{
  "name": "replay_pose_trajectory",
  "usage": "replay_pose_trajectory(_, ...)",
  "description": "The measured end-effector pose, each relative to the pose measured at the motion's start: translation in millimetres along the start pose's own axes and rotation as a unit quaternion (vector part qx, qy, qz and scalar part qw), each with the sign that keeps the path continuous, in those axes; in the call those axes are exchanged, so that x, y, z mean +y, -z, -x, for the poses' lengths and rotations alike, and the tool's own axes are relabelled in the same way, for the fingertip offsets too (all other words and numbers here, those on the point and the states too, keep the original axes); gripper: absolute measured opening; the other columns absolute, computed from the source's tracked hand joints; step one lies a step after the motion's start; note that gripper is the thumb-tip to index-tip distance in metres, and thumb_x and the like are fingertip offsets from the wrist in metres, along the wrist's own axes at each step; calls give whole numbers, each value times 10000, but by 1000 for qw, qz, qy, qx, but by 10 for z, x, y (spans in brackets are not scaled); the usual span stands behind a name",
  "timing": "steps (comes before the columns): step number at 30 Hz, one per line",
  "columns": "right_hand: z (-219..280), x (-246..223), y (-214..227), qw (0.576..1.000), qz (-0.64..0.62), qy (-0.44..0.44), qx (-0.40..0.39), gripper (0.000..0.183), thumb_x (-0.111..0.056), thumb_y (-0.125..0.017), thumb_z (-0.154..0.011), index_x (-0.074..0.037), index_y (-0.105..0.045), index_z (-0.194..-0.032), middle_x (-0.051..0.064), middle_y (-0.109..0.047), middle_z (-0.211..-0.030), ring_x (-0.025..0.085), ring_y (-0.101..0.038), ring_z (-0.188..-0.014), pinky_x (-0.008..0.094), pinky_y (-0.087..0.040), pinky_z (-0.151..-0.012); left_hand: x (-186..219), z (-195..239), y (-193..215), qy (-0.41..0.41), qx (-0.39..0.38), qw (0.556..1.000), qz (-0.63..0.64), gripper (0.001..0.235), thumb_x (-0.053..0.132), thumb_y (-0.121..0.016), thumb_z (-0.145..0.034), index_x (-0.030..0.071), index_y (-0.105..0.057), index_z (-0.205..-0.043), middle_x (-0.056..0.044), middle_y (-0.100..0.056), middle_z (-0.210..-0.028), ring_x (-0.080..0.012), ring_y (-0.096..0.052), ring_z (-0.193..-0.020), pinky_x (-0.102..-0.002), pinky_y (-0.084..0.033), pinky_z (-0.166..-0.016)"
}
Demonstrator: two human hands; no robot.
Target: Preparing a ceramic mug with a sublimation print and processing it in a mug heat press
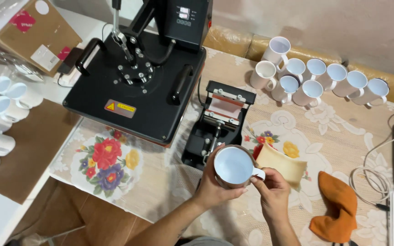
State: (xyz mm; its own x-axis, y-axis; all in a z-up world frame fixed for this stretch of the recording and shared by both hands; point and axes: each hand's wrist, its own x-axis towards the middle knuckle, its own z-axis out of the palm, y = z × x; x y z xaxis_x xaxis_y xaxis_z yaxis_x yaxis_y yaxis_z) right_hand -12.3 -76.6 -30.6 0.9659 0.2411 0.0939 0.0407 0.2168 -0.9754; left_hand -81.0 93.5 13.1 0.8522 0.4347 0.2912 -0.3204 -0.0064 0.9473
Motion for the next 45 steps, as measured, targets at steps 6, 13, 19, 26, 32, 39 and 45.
replay_pose_trajectory(6,-42,73,-739,999,-21,8,37,189,-75,-762,-842,-65,-655,-997,19,-669,-894,107,-591,-854,253,-492,-804,161,-276,608,55,-34,997,44,1089,166,-902,-608,67,-306,-1515,-122,-513,-1436,-214,-513,-1317,-346,-453,-1077)
replay_pose_trajectory(13,-40,145,-1267,998,-46,23,37,247,19,-750,-809,-47,-665,-1032,81,-683,-1089,182,-633,-1027,300,-550,-887,162,-422,1091,-3,-46,994,94,1033,110,-873,-667,80,-276,-1509,-149,-485,-1454,-252,-502,-1331,-394,-418,-1130)
replay_pose_trajectory(19,63,83,-1417,998,-17,45,43,236,-19,-791,-774,-48,-691,-986,130,-706,-1120,227,-664,-1102,355,-541,-992,199,-462,1192,-37,-94,975,197,994,91,-853,-741,118,-251,-1532,-176,-475,-1454,-291,-512,-1322,-468,-435,-1139)
replay_pose_trajectory(26,155,-207,-1270,998,9,38,42,227,-6,-808,-750,-39,-713,-954,154,-747,-1071,220,-702,-1078,337,-572,-937,254,-368,1129,-6,-124,978,167,1092,138,-890,-692,113,-224,-1557,-133,-463,-1483,-265,-476,-1369,-452,-415,-1161)
replay_pose_trajectory(32,209,-419,-929,998,28,62,15,264,27,-792,-747,-10,-724,-999,193,-749,-1110,251,-717,-1054,347,-585,-954,344,-224,773,-19,-125,975,180,1023,163,-884,-710,79,-263,-1518,-156,-477,-1468,-264,-487,-1341,-434,-412,-1150)
replay_pose_trajectory(39,364,-833,-845,964,185,184,43,346,33,-798,-764,-25,-726,-1098,122,-761,-1080,175,-729,-1003,281,-598,-927,266,-104,485,109,-205,929,289,991,145,-831,-768,72,-257,-1572,-100,-419,-1517,-222,-468,-1343,-366,-423,-1117)
replay_pose_trajectory(45,356,-1026,-600,947,168,242,-128,1013,-326,-841,-766,-34,-220,-1510,175,-711,-1238,297,-617,-1278,462,-446,-1162,16,-78,251,140,-237,846,457,967,310,-861,-772,15,-322,-1519,-114,-432,-1512,-225,-544,-1276,-382,-517,-1020)
